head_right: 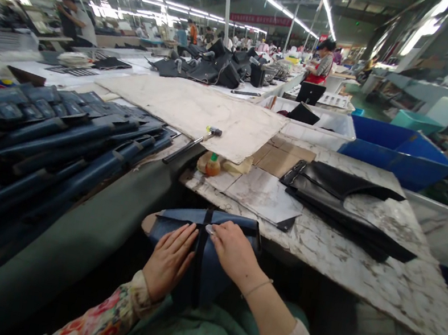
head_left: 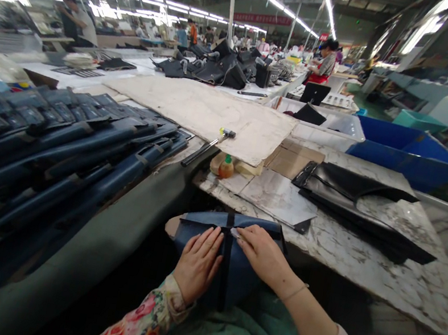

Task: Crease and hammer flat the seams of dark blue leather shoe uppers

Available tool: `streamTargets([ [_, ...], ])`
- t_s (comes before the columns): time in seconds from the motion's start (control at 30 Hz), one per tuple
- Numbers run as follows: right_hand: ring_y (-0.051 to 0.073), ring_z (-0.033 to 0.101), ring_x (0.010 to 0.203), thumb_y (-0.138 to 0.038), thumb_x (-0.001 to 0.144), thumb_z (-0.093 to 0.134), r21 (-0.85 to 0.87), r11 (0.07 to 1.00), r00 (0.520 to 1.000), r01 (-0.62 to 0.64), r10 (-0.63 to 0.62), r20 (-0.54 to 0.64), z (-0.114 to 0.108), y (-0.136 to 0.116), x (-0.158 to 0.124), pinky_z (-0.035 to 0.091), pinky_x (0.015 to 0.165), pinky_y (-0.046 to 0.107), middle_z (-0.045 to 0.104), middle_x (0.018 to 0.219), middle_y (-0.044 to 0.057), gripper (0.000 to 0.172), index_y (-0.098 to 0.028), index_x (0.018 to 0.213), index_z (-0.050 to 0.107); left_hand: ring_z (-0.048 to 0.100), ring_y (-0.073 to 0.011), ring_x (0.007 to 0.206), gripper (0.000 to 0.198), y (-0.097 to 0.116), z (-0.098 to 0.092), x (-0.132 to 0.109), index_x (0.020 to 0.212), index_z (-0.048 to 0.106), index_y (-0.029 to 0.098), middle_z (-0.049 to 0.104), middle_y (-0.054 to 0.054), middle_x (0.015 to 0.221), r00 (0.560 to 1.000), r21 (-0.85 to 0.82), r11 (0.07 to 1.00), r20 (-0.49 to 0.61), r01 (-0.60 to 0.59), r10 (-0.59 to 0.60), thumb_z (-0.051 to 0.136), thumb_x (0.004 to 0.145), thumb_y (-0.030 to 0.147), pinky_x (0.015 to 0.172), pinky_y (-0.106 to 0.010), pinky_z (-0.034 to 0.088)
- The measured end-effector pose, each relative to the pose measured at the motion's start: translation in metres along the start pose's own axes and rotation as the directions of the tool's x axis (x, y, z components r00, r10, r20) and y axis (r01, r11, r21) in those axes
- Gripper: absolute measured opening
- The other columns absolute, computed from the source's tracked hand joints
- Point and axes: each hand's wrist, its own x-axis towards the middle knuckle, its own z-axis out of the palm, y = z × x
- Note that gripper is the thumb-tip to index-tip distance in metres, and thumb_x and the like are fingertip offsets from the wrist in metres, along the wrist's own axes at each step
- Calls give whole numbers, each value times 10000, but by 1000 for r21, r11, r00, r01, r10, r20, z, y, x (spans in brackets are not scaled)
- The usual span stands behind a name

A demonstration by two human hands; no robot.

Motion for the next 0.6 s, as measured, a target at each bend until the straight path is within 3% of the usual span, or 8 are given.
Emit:
streamTargets([
  [0.3, 185, 525, 916, -170, 890, 436, -77, 995, 994, 61, -54, 97, -6, -2, 5, 435, 848, 322, 586, 955, 66, 239, -165, 1065, 599, 535, -209, 969, 261, -2, -5, 24, 1097, 548, 167, 601, -85, 1070, 990, -71, 991, 83, 116, -110, 401, 894, 241, 801, -352, 418],
  [0.6, 182, 542, 912, -166, 885, 429, -116, 989, 990, 92, -78, 119, -6, 0, 9, 449, 848, 320, 594, 957, 65, 250, -171, 1079, 586, 520, -188, 939, 249, -4, -6, 34, 1089, 545, 177, 580, -78, 1093, 988, -142, 989, 152, 40, -18, 385, 898, 196, 774, -331, 440],
])
